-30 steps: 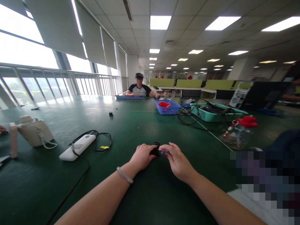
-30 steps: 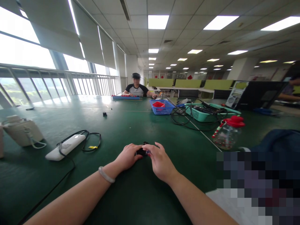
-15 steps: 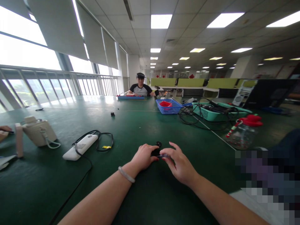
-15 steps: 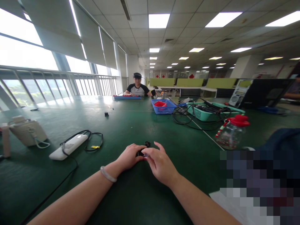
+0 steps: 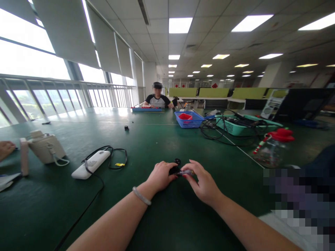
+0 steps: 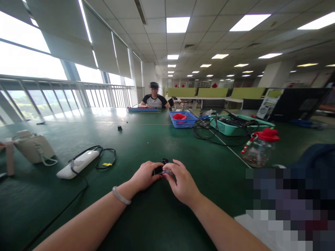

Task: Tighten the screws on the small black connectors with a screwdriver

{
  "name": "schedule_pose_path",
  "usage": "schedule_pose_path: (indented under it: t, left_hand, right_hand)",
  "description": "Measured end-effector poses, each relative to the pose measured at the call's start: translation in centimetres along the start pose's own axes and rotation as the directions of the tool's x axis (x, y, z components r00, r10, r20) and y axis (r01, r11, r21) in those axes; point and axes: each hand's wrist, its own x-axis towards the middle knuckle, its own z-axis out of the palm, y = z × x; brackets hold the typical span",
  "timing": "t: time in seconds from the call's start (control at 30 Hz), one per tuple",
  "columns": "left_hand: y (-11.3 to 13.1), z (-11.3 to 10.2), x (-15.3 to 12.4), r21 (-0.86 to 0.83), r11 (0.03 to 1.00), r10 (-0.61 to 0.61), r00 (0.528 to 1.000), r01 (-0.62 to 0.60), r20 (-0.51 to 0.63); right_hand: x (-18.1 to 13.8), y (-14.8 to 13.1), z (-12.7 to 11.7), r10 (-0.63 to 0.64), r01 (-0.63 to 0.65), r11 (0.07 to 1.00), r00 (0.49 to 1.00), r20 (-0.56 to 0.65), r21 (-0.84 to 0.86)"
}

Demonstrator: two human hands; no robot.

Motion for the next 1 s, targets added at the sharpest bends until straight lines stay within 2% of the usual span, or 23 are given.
schedule_pose_path:
  t: [0.1, 0.2, 0.5, 0.77, 0.87, 1.0]
  left_hand:
    - [0.1, 0.0, 0.0, 0.005, 1.0, 0.01, 1.0, -0.01, -0.012]
    - [0.1, 0.0, 0.0, 0.007, 1.0, 0.025, 0.999, -0.025, -0.03]
    - [0.1, -0.1, -0.1, -0.007, 0.999, 0.038, 0.998, -0.039, -0.049]
    - [0.3, -0.2, -0.3, -0.097, 0.991, 0.075, 0.989, -0.087, -0.128]
    - [0.3, -0.1, -0.2, -0.131, 0.984, 0.098, 0.984, -0.118, -0.151]
    - [0.2, 0.2, 0.1, -0.12, 0.989, 0.053, 0.972, -0.082, -0.229]
  right_hand:
    - [-0.2, -0.3, -0.2, -0.072, 0.071, 0.997, 0.996, -0.056, -0.011]
    - [-0.2, 0.0, -0.2, -0.081, 0.077, 0.996, 0.993, -0.084, -0.048]
    - [0.0, 1.0, 0.2, 0.144, -0.144, 0.99, 0.99, 0.001, -0.009]
    - [0.1, 0.9, 0.1, 0.138, -0.138, 0.99, 0.99, 0.016, 0.006]
    - [0.0, 0.8, -0.4, 0.039, -0.039, 0.999, 0.999, -0.019, -0.005]
    - [0.1, 0.1, -1.2, -0.21, 0.206, 0.977, 0.973, -0.094, -0.053]
